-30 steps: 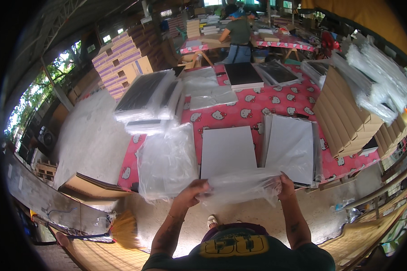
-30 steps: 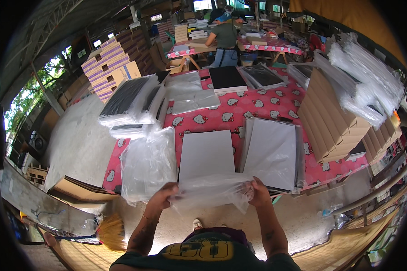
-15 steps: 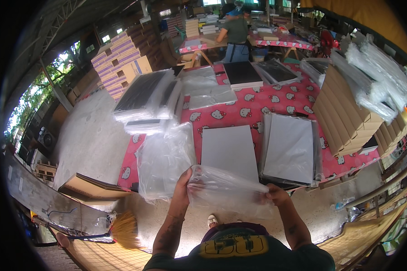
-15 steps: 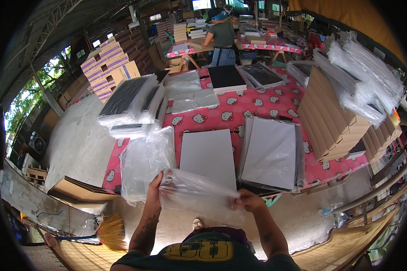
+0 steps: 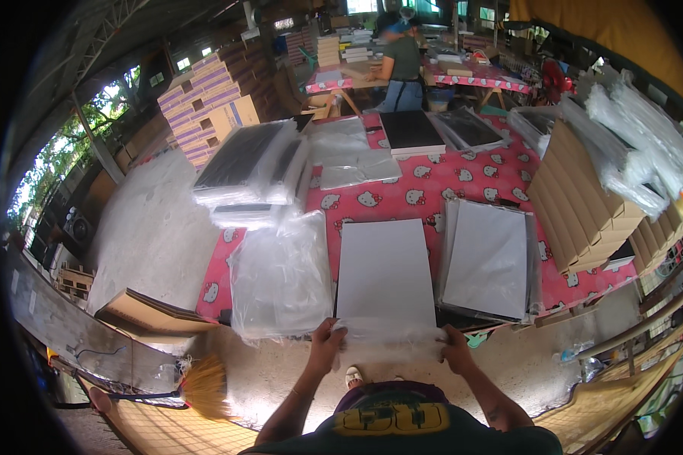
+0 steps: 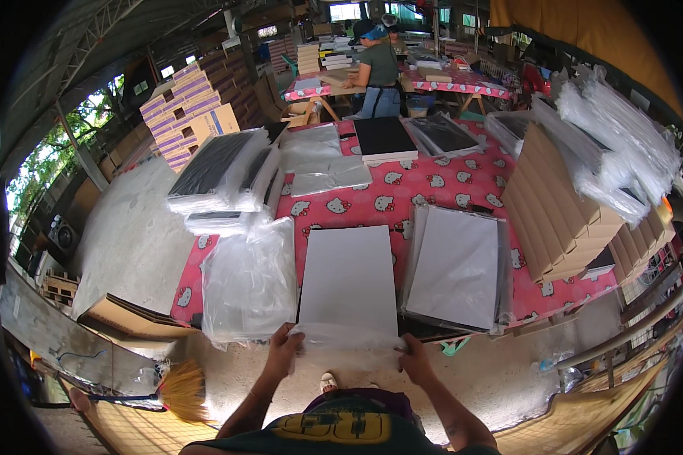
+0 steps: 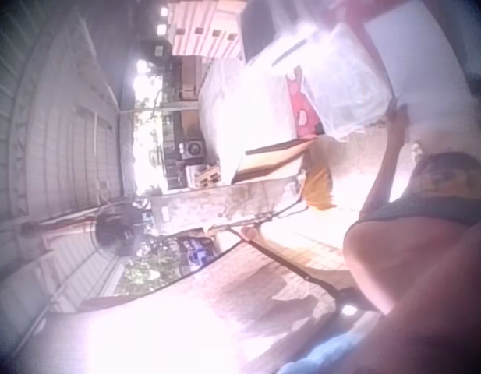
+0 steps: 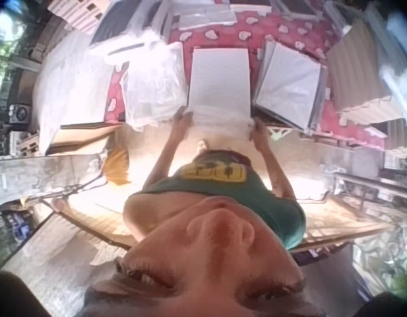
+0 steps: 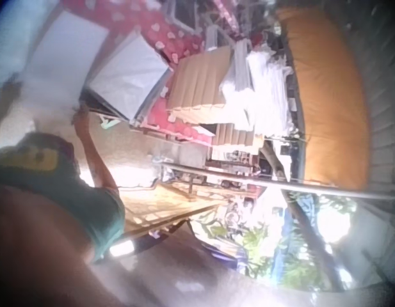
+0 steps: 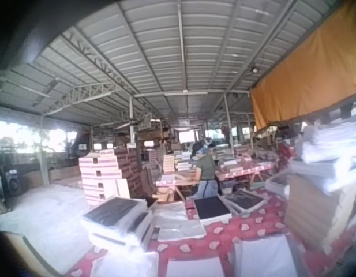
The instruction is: The person picks up paper products and slides them into plastic bags by hand, placing the bagged items onto a stack on a table.
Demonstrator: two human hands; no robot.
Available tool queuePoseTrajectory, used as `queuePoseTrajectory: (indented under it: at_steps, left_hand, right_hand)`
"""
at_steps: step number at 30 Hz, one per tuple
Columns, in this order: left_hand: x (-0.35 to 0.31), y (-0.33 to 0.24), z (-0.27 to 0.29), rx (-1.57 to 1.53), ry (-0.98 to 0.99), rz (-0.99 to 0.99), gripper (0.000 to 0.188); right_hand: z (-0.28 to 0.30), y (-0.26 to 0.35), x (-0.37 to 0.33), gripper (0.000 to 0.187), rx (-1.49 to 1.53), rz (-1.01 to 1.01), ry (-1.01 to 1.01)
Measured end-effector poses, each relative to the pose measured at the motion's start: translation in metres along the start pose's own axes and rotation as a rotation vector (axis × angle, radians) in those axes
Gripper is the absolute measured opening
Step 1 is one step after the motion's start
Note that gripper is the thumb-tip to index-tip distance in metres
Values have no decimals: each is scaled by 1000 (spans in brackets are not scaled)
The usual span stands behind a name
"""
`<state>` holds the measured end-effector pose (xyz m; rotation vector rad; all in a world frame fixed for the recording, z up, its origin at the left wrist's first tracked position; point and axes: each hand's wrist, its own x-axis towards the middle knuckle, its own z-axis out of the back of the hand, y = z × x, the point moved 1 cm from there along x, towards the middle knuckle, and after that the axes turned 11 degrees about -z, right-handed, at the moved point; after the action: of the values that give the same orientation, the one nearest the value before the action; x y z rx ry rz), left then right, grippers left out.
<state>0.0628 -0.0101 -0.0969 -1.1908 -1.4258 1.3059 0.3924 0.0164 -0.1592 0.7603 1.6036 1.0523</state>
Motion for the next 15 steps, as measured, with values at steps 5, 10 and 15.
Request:
queuePoseTrajectory:
  at_steps: [5,10,15]
  left_hand:
    - [-21,43,-4,78,-309,-48,36]
    - [-25,41,1,144,-261,21,44]
    - [-28,19,1,138,-260,-81,36]
  right_hand:
    - [-38,-13,-9,47,78,37,-364]
    - [-48,-2,-17,45,-50,-20,-324]
    - [-50,10,-22,42,-2,57,-398]
